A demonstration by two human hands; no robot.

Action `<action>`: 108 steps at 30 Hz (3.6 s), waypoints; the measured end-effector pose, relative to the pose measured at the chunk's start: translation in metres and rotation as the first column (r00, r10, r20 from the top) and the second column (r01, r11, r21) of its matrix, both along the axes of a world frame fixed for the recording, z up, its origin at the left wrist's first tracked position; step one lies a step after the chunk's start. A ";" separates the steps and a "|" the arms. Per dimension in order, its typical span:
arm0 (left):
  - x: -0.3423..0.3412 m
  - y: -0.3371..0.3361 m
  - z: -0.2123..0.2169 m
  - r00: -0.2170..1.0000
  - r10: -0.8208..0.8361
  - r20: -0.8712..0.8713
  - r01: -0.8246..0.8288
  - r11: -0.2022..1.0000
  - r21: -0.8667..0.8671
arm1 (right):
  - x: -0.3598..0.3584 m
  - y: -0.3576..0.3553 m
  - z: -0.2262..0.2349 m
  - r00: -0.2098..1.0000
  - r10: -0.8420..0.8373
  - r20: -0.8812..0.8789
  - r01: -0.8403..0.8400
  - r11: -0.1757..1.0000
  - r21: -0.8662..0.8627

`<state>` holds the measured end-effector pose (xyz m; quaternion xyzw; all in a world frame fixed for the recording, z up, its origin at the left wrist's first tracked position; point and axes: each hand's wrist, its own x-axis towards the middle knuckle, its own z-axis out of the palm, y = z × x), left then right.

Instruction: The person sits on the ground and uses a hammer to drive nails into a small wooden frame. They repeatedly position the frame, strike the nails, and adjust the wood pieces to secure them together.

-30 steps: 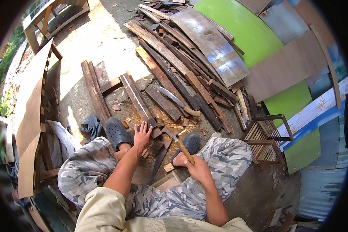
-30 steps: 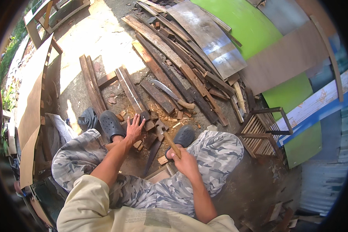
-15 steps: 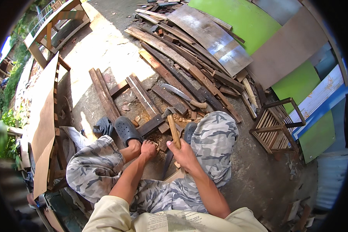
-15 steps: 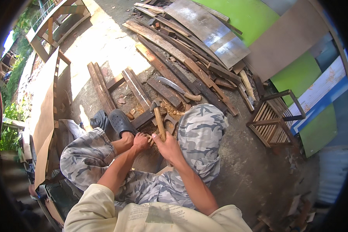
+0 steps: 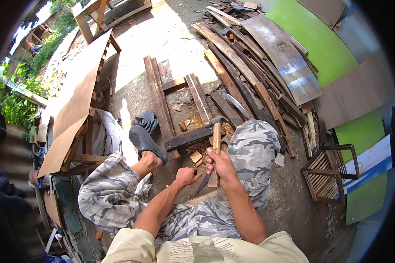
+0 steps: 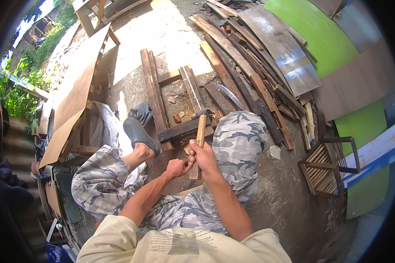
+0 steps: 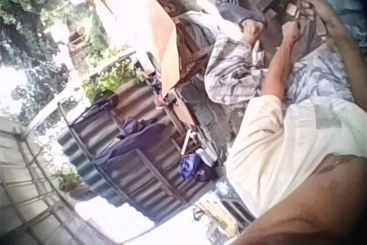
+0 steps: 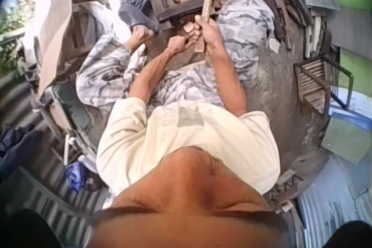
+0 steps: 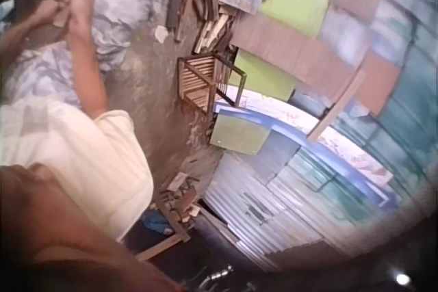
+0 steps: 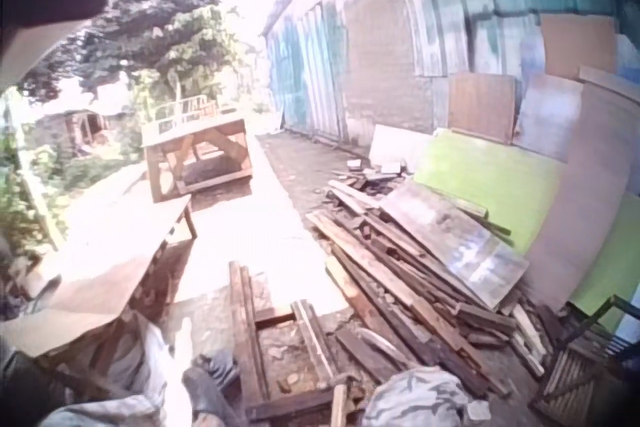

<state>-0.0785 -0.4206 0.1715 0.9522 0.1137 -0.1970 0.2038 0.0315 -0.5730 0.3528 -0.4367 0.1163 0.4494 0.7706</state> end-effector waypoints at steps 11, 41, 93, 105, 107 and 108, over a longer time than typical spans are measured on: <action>0.025 0.039 -0.030 0.895 0.169 0.412 -0.160 0.985 -0.055 | 0.013 -0.008 -0.006 0.994 -0.092 -0.062 0.082 0.985 -0.152; 0.185 0.126 -0.069 0.983 0.152 -0.106 -0.153 0.988 0.005 | 0.019 0.011 -0.050 0.996 -0.002 -0.086 -0.047 0.824 -0.564; 0.101 0.096 -0.076 0.747 0.587 0.313 -0.644 0.755 0.120 | -0.005 0.013 -0.048 0.389 0.920 0.033 -0.181 0.111 -0.977; 0.008 0.095 -0.110 0.416 0.853 -0.314 -0.904 0.349 -0.248 | -0.036 0.020 -0.092 -0.112 0.973 -0.203 -0.188 -0.222 -0.957; 0.000 0.099 -0.118 0.439 0.853 -0.280 -0.892 0.376 -0.251 | -0.042 0.023 -0.089 -0.117 0.972 -0.203 -0.177 -0.222 -0.959; 0.006 0.099 -0.113 0.441 0.851 -0.284 -0.890 0.376 -0.257 | -0.043 0.019 -0.092 -0.093 0.974 -0.209 -0.178 -0.222 -0.959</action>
